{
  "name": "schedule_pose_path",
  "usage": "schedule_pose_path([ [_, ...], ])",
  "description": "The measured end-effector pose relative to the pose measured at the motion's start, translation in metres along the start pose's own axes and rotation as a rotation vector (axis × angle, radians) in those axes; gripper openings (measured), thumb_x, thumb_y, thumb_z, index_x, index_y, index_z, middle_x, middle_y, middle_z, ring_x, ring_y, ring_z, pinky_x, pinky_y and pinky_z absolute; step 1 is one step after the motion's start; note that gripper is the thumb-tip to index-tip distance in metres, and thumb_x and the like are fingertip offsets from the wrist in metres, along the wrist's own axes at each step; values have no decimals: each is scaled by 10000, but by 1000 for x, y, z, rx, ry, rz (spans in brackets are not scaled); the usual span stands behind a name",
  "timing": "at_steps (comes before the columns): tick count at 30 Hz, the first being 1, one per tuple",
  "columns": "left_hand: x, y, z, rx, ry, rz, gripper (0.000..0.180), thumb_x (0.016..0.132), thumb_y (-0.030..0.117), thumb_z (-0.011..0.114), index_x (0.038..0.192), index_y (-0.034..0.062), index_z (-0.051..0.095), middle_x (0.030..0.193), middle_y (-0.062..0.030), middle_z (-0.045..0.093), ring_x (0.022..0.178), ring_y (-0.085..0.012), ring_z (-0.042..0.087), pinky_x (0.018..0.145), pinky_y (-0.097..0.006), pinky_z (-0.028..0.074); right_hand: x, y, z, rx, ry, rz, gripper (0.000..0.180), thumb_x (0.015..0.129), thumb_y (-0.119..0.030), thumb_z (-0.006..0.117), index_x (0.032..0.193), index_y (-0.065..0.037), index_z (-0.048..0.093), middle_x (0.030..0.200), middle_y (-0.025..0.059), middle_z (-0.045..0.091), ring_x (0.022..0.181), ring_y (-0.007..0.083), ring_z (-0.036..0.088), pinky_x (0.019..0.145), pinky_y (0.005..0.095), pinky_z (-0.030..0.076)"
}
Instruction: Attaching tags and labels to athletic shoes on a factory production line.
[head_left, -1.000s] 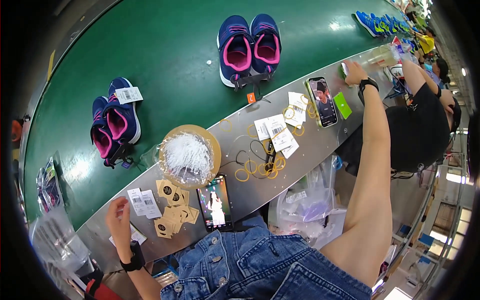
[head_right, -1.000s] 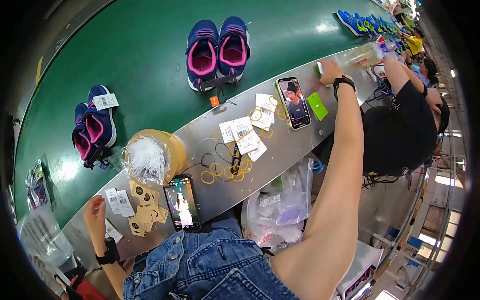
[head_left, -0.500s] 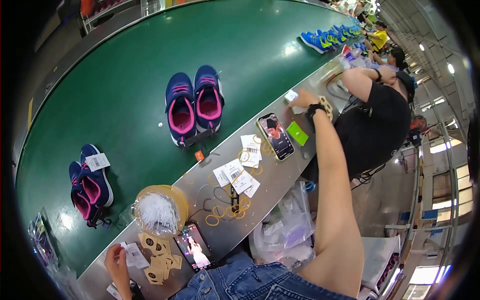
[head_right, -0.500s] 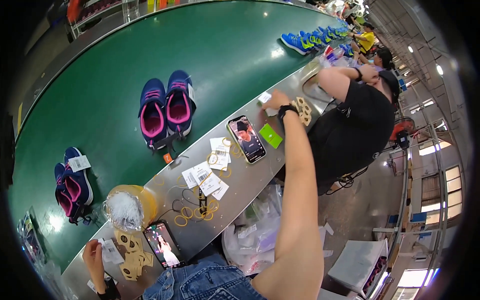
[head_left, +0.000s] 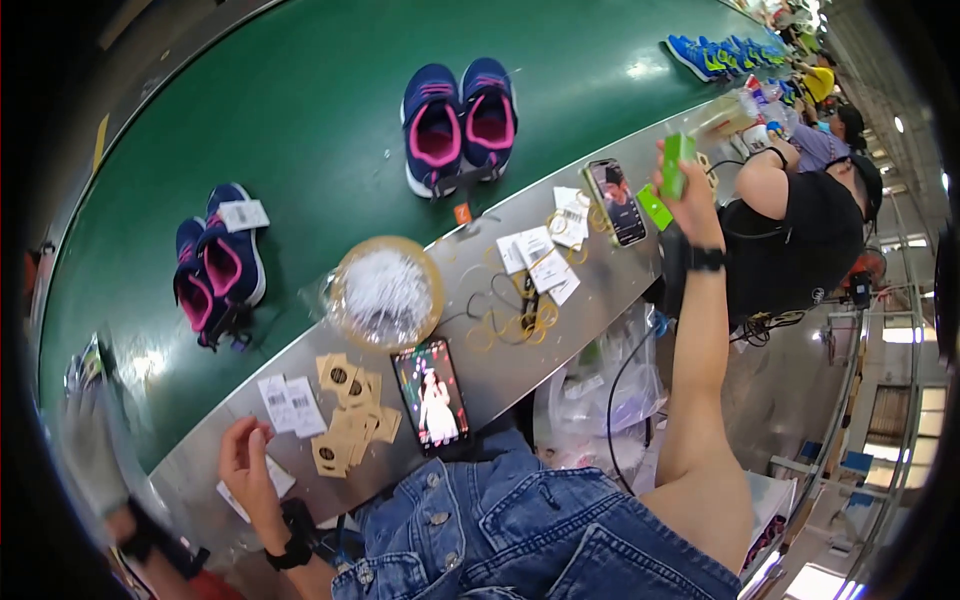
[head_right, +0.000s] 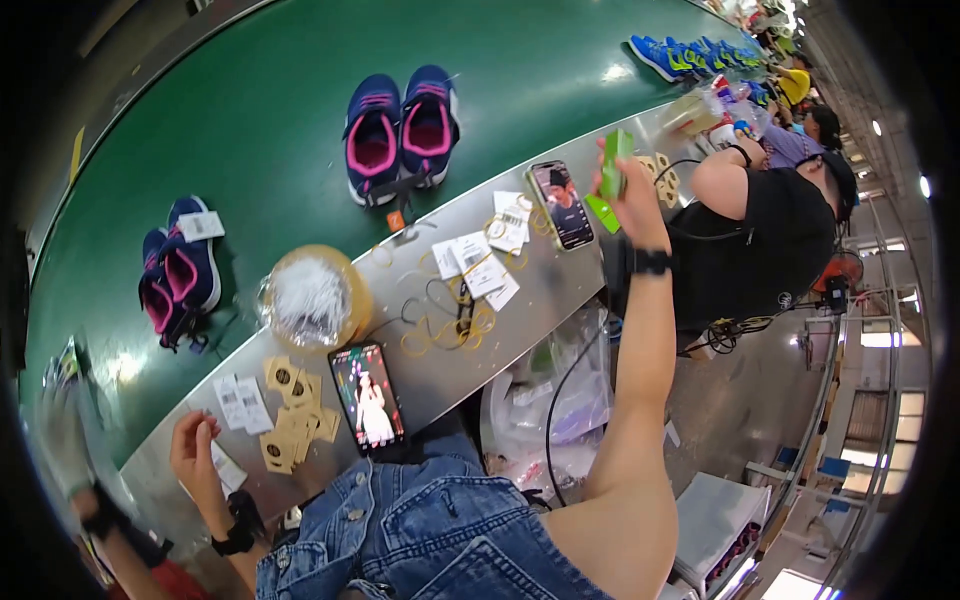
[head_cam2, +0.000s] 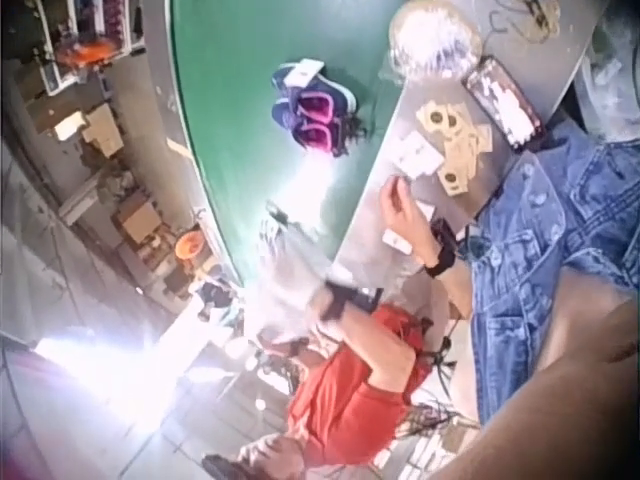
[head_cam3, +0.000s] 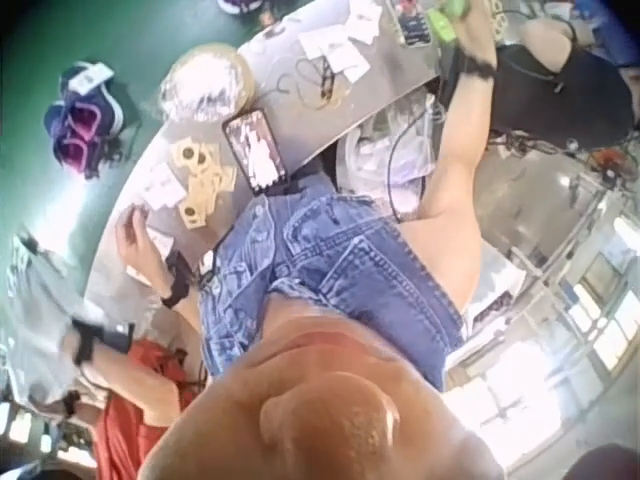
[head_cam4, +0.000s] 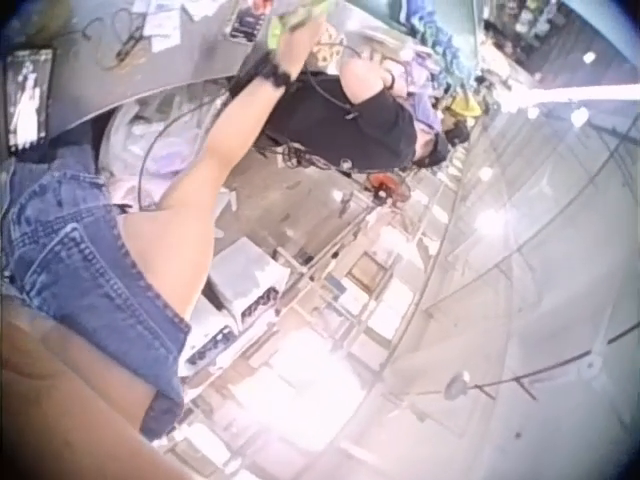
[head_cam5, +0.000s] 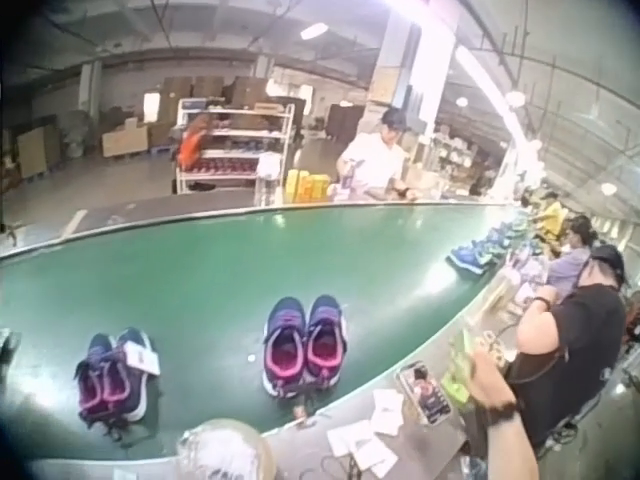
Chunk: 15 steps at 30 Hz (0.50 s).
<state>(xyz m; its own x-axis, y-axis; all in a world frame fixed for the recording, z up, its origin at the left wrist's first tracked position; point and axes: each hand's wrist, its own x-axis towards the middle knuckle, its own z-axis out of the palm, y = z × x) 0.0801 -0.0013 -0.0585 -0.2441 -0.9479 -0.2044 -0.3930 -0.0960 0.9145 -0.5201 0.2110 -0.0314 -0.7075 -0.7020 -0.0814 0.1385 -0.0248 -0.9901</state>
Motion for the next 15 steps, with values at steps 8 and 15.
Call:
schedule_pose_path([
  [8, -29, 47, 33, -342, -843, 261, 500, 775, 113, 663, 1222, -16, 478, 1151, -155, 542, 1028, -221, 553, 888, -334, 429, -173, 9, 233, -502, -958, -164, 799, 731, -256, 683, 1379, -15, 284, 1067, 179, 483, 950, 286, 536, 836, 355, 434],
  [15, -52, 11, 64, -890, -676, -246, 511, 841, 212, 647, 1256, 8, 431, 1180, -107, 528, 1100, -187, 518, 923, -308, 422, -242, 60, 354, -787, -788, -334, 918, 691, -205, 679, 1401, 26, 145, 1162, 250, 418, 1009, 408, 507, 762, 419, 489],
])
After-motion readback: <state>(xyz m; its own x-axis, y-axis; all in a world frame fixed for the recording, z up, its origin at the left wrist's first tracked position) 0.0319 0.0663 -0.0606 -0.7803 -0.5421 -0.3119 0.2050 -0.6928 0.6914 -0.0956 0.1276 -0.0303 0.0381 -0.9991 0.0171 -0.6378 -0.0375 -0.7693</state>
